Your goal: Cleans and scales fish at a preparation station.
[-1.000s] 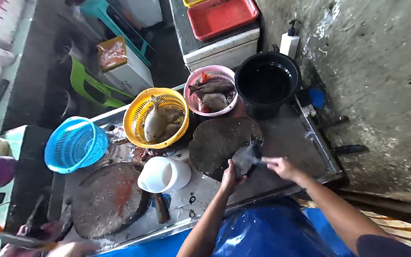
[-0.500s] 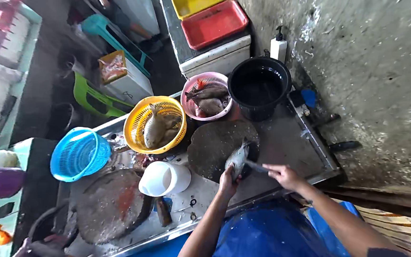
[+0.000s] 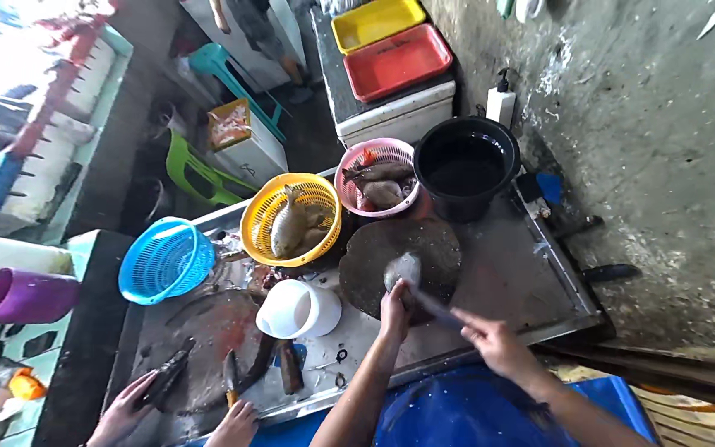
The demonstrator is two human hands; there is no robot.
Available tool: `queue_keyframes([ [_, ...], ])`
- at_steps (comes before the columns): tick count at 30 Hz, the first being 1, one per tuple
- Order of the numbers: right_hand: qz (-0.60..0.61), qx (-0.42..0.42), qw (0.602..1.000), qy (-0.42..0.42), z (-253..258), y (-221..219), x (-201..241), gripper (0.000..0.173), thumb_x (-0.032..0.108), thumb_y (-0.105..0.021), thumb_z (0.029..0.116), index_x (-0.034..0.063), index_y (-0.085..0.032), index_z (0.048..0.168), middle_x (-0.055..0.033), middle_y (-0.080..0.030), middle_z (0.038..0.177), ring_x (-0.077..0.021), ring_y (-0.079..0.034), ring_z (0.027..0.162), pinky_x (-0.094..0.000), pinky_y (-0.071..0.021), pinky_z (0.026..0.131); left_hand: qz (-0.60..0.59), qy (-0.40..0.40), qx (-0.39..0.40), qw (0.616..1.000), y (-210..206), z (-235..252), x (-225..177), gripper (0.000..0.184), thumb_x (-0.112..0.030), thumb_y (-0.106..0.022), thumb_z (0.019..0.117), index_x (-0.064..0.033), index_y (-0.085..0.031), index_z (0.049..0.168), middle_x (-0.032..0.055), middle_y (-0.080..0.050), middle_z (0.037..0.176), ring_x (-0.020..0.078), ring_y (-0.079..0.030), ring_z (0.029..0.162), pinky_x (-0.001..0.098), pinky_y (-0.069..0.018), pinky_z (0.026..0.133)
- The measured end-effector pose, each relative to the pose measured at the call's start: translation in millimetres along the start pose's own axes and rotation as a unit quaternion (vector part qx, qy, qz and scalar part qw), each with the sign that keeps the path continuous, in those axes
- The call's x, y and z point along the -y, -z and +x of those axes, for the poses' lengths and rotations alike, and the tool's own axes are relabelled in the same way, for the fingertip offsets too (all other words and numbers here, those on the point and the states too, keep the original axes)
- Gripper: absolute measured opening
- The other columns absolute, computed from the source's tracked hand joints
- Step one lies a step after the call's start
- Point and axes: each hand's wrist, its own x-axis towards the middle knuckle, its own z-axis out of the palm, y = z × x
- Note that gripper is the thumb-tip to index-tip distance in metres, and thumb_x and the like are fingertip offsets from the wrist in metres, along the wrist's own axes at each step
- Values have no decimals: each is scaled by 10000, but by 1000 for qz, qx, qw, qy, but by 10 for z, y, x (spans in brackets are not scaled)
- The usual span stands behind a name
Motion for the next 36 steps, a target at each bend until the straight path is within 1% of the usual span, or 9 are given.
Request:
queue_keyframes([
  [3,-200,-112,973,34,286,215,-701,455,294,-447,1093,221,-518,1536,-166,-732,1162,-312,-741,936,-517,-610,839,545,-167,3,821,340,77,68,577,-256,-704,890,-111,-558,1429,181,-582,1392,356,-555,1295,519,-518,1017],
  [5,-258,-23,965,-28,568,283,-979,482,307,-414,1100,307,-439,1581,-204,-699,1204,-389,-710,1020,-594,-565,901,619,-151,18,771,396,111,221,857,-437,-773,858,-132,-401,1568,259,-440,1533,472,-460,1374,605,-465,1058],
  [11,-264,-55,963,-6,1664,186,334,411,315,-482,1087,352,-558,1489,-160,-705,1189,-375,-710,983,-601,-579,815,457,-196,-72,864,421,265,497,672,-330,-814,849,37,-559,1351,252,-610,1315,404,-570,1254,532,-447,1103],
  [16,-372,247,893,-61,1793,-293,902,261,232,-572,980,130,-712,1175,-192,-710,1174,-420,-671,1116,-695,-524,859,393,-164,-88,900,450,256,464,615,-245,-853,810,38,-598,1293,231,-639,1249,351,-608,1207,482,-482,1083],
  [21,-408,210,885,-80,1763,-318,1082,265,146,-498,1029,12,-660,1190,-250,-686,1160,-448,-677,1087,-657,-549,829,382,-173,-101,902,452,259,497,583,-258,-867,793,10,-637,1257,173,-680,1185,288,-650,1140,447,-521,1039],
  [24,-361,210,906,-61,1949,-200,698,243,258,-564,1007,135,-722,1145,-204,-723,1102,-430,-690,1045,-699,-529,824,394,-169,-104,898,470,249,541,540,-256,-867,797,-9,-664,1232,148,-699,1155,262,-663,1121,433,-526,1034],
  [29,-244,251,936,-31,1743,-135,278,382,259,-494,1062,216,-627,1417,-177,-715,1208,-372,-681,1121,-628,-523,954,411,-190,-85,888,506,253,498,402,-142,-753,898,-24,-672,1274,170,-693,1179,290,-662,1132,451,-525,1038],
  [32,-242,126,962,-17,1780,-161,-191,415,262,-468,1079,273,-579,1478,-155,-728,1176,-348,-698,1105,-590,-541,973,417,-182,-77,887,506,224,548,389,-112,-721,912,-49,-676,1293,156,-692,1183,256,-672,1104,423,-539,1014],
  [36,-195,160,968,-19,923,-363,-352,462,257,-459,1079,244,-516,1537,-128,-728,1225,-292,-698,1133,-523,-535,1023,425,-185,-75,883,578,259,490,362,-104,-695,928,-73,-703,1288,131,-719,1191,239,-687,1115,414,-539,1024],
])
